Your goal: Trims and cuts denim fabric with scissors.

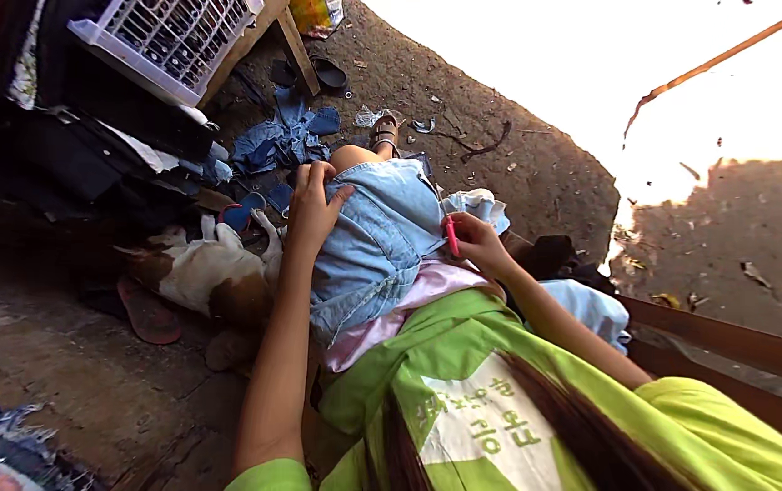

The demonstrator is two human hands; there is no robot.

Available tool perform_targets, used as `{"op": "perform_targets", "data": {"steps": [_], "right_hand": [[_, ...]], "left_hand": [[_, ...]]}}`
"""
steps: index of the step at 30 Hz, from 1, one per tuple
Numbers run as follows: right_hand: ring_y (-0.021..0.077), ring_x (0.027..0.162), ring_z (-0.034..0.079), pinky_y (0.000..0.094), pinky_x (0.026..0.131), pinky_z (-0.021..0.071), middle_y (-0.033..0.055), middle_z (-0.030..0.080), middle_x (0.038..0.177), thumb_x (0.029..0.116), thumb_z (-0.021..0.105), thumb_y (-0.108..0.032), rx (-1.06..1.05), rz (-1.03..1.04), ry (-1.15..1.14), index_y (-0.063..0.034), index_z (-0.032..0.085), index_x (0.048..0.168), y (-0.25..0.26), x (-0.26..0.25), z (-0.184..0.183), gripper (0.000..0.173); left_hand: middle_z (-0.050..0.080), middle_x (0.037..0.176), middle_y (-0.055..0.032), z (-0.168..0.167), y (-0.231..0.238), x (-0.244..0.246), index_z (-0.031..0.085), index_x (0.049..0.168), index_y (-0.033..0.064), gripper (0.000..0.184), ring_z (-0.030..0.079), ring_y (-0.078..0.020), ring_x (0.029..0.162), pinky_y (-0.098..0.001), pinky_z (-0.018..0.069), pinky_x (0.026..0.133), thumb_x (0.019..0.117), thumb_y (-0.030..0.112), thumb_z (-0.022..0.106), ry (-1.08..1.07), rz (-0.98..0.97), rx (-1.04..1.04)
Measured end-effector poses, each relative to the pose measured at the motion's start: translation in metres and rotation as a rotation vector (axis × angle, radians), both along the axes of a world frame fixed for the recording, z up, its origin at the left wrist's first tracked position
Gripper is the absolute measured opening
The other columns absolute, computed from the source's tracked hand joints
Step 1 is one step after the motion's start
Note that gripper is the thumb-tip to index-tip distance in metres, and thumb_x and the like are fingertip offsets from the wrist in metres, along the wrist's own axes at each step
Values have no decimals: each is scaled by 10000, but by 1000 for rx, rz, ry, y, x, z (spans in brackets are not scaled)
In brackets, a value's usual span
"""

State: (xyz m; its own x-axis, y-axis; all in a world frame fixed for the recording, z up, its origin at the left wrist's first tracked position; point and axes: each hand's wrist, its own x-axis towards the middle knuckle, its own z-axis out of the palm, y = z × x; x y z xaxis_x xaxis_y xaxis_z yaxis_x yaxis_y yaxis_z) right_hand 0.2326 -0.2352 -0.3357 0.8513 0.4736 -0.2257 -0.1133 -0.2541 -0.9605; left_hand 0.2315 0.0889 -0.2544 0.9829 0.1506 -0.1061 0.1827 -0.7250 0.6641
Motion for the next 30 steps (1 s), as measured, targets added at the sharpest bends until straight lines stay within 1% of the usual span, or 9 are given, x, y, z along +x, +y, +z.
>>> {"op": "perform_targets", "data": {"steps": [3, 7, 12, 15, 17, 21, 24, 28, 30], "right_hand": [[37, 712, 606, 248, 669, 537, 55, 680, 901, 824, 670, -26, -7, -36, -90, 46, 601, 1213, 1, -2, -3, 402], [38, 782, 621, 231, 716, 547, 87, 681, 970, 831, 674, -22, 15, -117, -344, 66, 584, 1227, 11, 4, 3, 416], [191, 780, 631, 323, 721, 546, 189, 686, 992, 841, 671, 9, -54, -169, -668, 84, 593, 1201, 54, 29, 17, 376], [291, 870, 655, 446, 788, 556, 203, 671, 1060, 864, 679, 17, -151, -101, -618, 44, 598, 1264, 69, 29, 8, 409], [324, 911, 673, 499, 818, 557, 222, 681, 1083, 868, 677, 22, -151, -47, -488, 45, 595, 1292, 74, 31, 3, 432], [166, 833, 681, 349, 745, 579, 143, 715, 1048, 869, 669, -11, 27, -16, -193, 16, 549, 1331, 65, 41, -15, 478], [74, 863, 676, 262, 767, 569, 93, 719, 1055, 871, 686, -52, 126, 68, -47, 50, 561, 1271, 57, 59, -12, 432], [137, 907, 685, 326, 794, 564, 127, 719, 1068, 959, 617, -136, -18, 45, -135, 47, 561, 1319, 49, 74, 23, 408], [79, 808, 669, 275, 716, 563, 71, 714, 1012, 1014, 543, -178, -26, -21, -181, 31, 534, 1337, 45, 73, 51, 385]], "left_hand": [[623, 1078, -306, -1, 0, 10, 634, 1087, -99, 315, 605, -489, 1073, -659, 429, 900, 997, 202, 662, -43, -118, 144], [630, 984, -303, 12, 11, 27, 639, 1043, -116, 271, 640, -479, 935, -657, 458, 845, 1009, 152, 622, -252, -89, 179], [619, 1045, -292, 22, 14, 73, 621, 1071, -106, 321, 626, -416, 968, -550, 452, 858, 1018, 211, 614, -379, 152, 212], [555, 1273, -348, 5, 13, 78, 570, 1251, -121, 408, 561, -463, 1203, -555, 450, 1026, 1010, 203, 627, -125, 201, 49], [514, 1359, -346, -11, 2, 61, 539, 1321, -110, 452, 520, -440, 1270, -532, 450, 1028, 1015, 212, 621, -128, 200, -104], [541, 1391, -234, -9, -27, -12, 587, 1323, -23, 475, 530, -352, 1297, -493, 464, 1059, 1016, 338, 615, -177, 82, -95], [602, 1287, -204, 0, -47, -53, 679, 1275, 50, 601, 565, -400, 1187, -566, 467, 971, 832, 446, 772, -153, -17, 132], [684, 1104, -166, 4, -64, -66, 763, 1166, 82, 316, 654, -365, 998, -493, 531, 778, 898, 241, 710, -198, -83, 335], [690, 1070, -179, 10, -70, -60, 750, 1138, 41, 247, 673, -357, 973, -483, 547, 761, 948, 176, 668, -170, -82, 362]]}}
